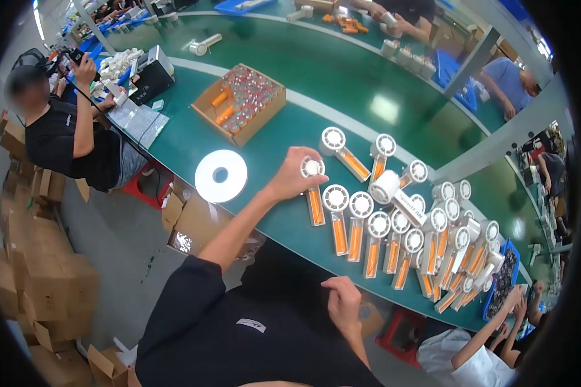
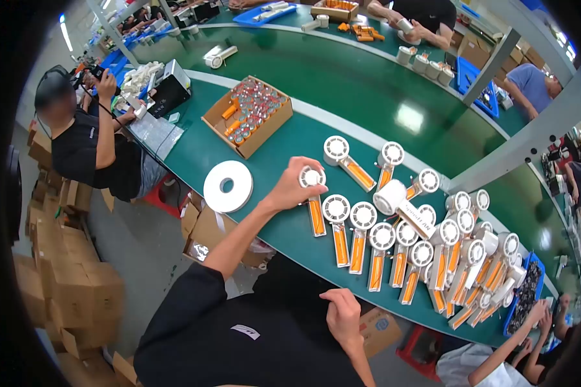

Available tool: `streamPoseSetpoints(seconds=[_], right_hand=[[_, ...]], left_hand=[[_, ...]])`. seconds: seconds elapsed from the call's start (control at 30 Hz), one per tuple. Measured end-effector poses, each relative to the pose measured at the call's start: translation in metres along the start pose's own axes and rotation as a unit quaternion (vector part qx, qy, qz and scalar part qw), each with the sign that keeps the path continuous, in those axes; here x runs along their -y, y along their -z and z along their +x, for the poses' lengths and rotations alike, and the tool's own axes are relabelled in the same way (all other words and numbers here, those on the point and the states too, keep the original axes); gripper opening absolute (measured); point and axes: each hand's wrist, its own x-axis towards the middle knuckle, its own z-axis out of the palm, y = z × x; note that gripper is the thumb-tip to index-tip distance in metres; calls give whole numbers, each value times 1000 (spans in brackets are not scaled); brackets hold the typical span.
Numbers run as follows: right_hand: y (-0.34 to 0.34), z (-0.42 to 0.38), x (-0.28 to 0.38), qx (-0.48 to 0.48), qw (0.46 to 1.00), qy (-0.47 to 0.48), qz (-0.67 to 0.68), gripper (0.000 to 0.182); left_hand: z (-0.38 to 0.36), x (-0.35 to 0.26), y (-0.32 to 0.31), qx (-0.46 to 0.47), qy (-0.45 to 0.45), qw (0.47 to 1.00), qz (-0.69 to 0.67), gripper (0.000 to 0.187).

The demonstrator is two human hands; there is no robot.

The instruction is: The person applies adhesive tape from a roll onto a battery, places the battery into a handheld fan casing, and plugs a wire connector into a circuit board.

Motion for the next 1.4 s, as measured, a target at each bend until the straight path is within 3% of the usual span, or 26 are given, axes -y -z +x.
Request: streamPoseSetpoints(seconds=[0.13, 0.23, 0.3, 0.37, 0.43, 0.5, 0.57, 0.67, 0.77, 0.93, 1.03, 1.2, 1.3, 1.37, 1.4], right_hand=[[2, 12, 2, -38, 994, -74, 73, 25], [10, 24, -2, 2, 972, -133, 196, 27], [11, 33, -2, 39, 937, -178, 298, 30], [10, 42, -3, 106, 931, -159, 313, 36], [7, 54, 3, 165, 928, -138, 304, 38], [0, 60, 5, 222, 929, -103, 279, 46], [-9, 68, 6, 276, 931, -25, 236, 50], [-11, 71, 11, 384, 882, -61, 264, 50], [-6, 71, 10, 433, 850, -64, 294, 49], [-4, 57, 5, 475, 800, -145, 336, 53], [-2, 56, 9, 419, 845, -78, 323, 50], [-18, 51, 8, 374, 858, -43, 348, 44], [-21, 50, 9, 365, 861, -52, 352, 42], [-20, 49, 9, 356, 862, -72, 354, 42], [-18, 53, 6, 352, 877, -36, 326, 42]], left_hand=[[2, -4, -2, 6, -52, 995, 87, 65], [-28, 6, -2, -110, -86, 985, 104, 56], [-55, -19, 3, -191, -36, 979, 59, 40], [-95, -33, 8, -255, 7, 958, 129, 24], [-144, -61, 12, -99, 48, 990, 88, 26], [-162, -107, 3, 70, -4, 998, 0, 33], [-187, -116, -11, 183, 129, 963, -151, 38], [-202, -128, -17, 213, 204, 930, -218, 42], [-208, -135, -26, 172, 148, 944, -238, 42], [-208, -155, -34, 156, 171, 925, -301, 46], [-212, -159, -42, 110, 213, 907, -347, 47], [-208, -172, -41, 54, 237, 866, -438, 50], [-210, -166, -42, 51, 253, 813, -522, 51], [-206, -161, -38, 66, 238, 881, -404, 48], [-204, -160, -35, 75, 231, 908, -342, 47]])
